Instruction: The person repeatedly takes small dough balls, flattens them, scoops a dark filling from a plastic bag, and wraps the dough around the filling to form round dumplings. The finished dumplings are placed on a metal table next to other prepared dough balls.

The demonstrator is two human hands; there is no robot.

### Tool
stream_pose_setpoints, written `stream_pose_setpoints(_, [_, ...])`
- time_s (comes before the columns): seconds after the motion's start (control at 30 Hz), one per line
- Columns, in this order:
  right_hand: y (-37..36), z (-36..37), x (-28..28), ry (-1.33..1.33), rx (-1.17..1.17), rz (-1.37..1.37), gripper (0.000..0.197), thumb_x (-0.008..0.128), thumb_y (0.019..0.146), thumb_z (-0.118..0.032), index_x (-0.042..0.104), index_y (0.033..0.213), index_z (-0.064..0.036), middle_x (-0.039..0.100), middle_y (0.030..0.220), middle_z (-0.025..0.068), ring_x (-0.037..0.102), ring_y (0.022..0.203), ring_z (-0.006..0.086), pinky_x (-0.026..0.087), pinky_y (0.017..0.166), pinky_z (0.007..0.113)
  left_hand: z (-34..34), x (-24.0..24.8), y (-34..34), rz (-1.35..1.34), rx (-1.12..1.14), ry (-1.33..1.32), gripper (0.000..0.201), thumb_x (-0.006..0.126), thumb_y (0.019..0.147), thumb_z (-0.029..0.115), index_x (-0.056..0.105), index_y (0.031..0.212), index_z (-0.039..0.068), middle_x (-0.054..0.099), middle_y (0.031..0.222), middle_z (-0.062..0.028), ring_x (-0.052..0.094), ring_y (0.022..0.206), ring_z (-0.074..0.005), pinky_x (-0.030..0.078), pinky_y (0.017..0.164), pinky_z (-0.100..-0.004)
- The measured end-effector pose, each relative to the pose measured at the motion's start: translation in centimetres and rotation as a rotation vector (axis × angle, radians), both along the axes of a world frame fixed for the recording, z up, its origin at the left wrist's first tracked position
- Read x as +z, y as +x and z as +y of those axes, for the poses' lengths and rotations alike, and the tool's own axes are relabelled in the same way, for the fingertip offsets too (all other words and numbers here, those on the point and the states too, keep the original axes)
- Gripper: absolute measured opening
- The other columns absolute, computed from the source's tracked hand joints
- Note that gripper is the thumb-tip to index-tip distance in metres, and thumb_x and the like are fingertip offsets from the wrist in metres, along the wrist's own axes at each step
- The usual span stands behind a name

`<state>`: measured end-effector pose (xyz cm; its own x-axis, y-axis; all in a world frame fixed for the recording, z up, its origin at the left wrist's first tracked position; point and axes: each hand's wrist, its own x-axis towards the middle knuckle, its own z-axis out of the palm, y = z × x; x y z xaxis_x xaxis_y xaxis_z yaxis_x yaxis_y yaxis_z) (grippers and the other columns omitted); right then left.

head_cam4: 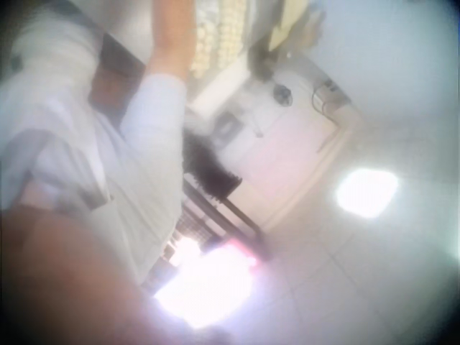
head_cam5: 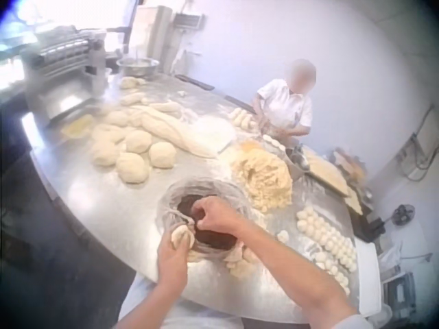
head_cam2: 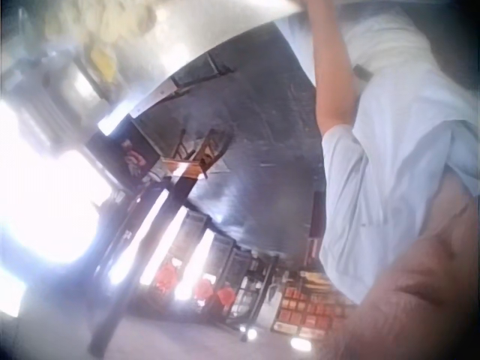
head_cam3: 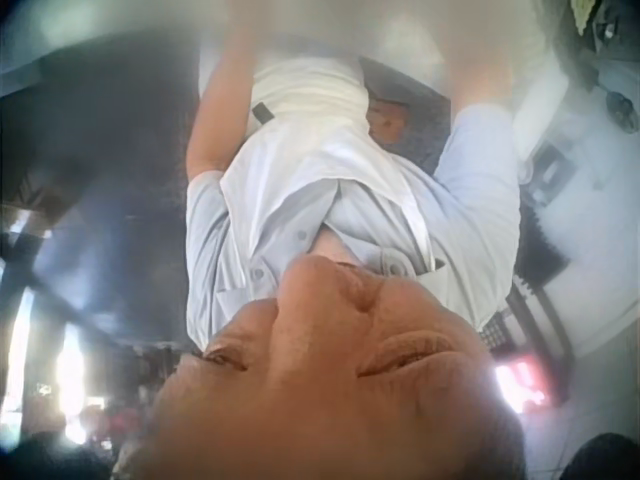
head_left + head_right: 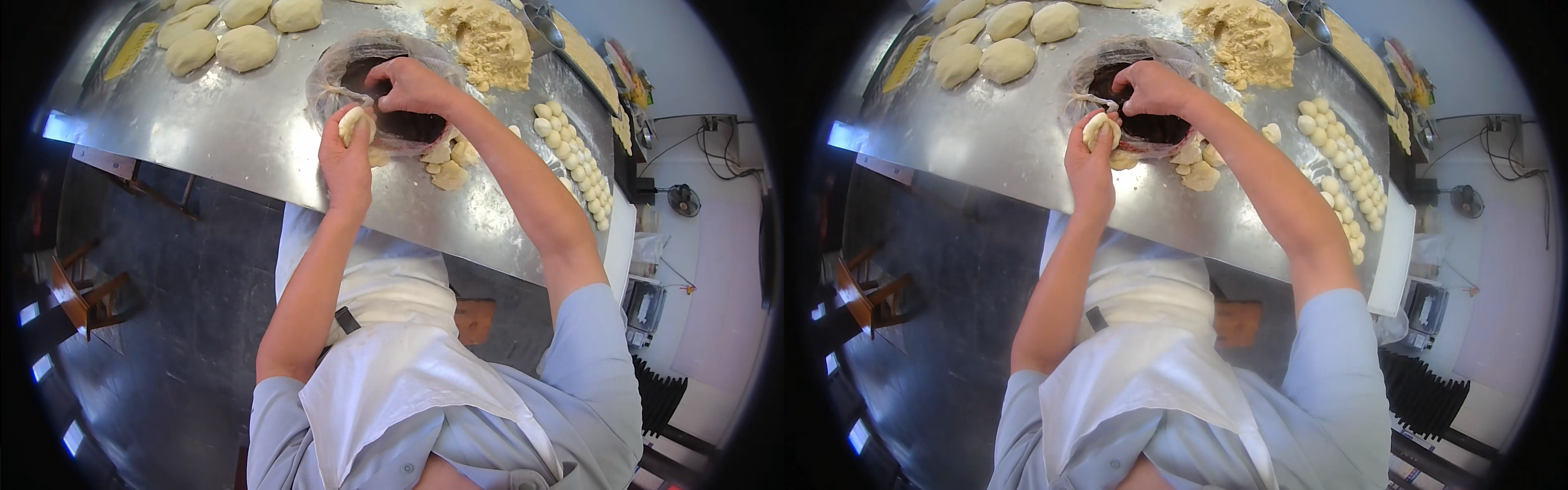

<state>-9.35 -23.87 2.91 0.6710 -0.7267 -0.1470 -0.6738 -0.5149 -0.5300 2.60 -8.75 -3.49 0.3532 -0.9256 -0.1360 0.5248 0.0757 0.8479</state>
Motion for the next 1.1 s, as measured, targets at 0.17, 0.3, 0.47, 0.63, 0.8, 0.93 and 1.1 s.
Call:
stream_pose_setpoints(0.17, [-2.5,4.0,4.7,0.584,-0.236,-0.526,0.048,0.077,0.086,-0.01,0.066,0.131,0.0026,0.075,0.116,0.0118,0.073,0.102,0.019,0.056,0.09,0.033,0.3,-0.3,1.0,0.061,-0.068,-0.001,0.036,0.059,0.106,0.008,0.055,0.14,-0.002,0.068,0.13,-0.0144,0.067,0.118,-0.021,0.052,0.104,-0.0338])
stream_pose_setpoints(0.3, [-4.3,8.3,6.7,0.718,-0.321,-0.856,0.041,0.075,0.096,-0.008,0.064,0.134,0.0029,0.074,0.116,0.0113,0.074,0.099,0.018,0.058,0.09,0.03,1.5,2.6,1.4,0.29,-0.123,0.051,0.038,0.054,0.106,0.009,0.052,0.143,0.0,0.065,0.134,-0.013,0.064,0.12,-0.0235,0.05,0.105,-0.0367])
stream_pose_setpoints(0.47, [-2.6,13.6,3.6,0.465,-0.55,-0.889,0.027,0.075,0.093,-0.001,0.071,0.119,0.0031,0.076,0.101,0.0062,0.073,0.092,0.0129,0.059,0.082,0.028,2.5,3.1,2.2,0.552,-0.342,0.001,0.039,0.044,0.113,0.026,0.051,0.14,-0.002,0.062,0.132,-0.0154,0.06,0.126,-0.0281,0.045,0.116,-0.0455])
stream_pose_setpoints(0.63, [-1.0,16.9,0.1,-0.247,-0.489,-0.698,0.025,0.076,0.085,0.001,0.075,0.11,-0.0033,0.075,0.107,0.01,0.073,0.096,0.0247,0.059,0.083,0.034,3.6,4.7,0.7,0.453,-0.374,0.052,0.038,0.048,0.114,0.029,0.052,0.14,0.001,0.062,0.13,-0.0103,0.06,0.117,-0.0203,0.048,0.105,-0.0375])
stream_pose_setpoints(0.8, [-0.3,19.6,-0.3,-0.308,-0.5,-0.676,0.029,0.072,0.084,0.0,0.075,0.113,-0.0044,0.072,0.114,0.014,0.07,0.105,0.0334,0.057,0.09,0.038,4.4,2.7,-0.1,0.473,-0.339,0.011,0.034,0.052,0.113,0.024,0.052,0.139,0.002,0.063,0.126,-0.0104,0.06,0.114,-0.0187,0.051,0.099,-0.0354])
stream_pose_setpoints(0.93, [-3.0,20.2,2.4,0.1,-0.607,-0.939,0.024,0.074,0.088,0.0,0.075,0.113,-0.0011,0.075,0.119,0.0099,0.072,0.104,0.0166,0.057,0.088,0.028,4.9,3.2,1.0,0.53,-0.387,-0.012,0.03,0.052,0.112,0.019,0.053,0.135,0.0,0.063,0.133,-0.0167,0.06,0.127,-0.0268,0.049,0.111,-0.0415])
stream_pose_setpoints(1.1, [-4.0,19.6,2.1,0.056,-0.633,-0.739,0.042,0.081,0.086,-0.006,0.071,0.127,-0.0059,0.068,0.105,0.0042,0.063,0.083,0.0128,0.055,0.077,0.029,5.2,2.9,0.7,0.651,-0.439,-0.034,0.041,0.045,0.112,0.029,0.052,0.138,-0.003,0.06,0.137,-0.018,0.054,0.134,-0.0342,0.042,0.116,-0.0485])
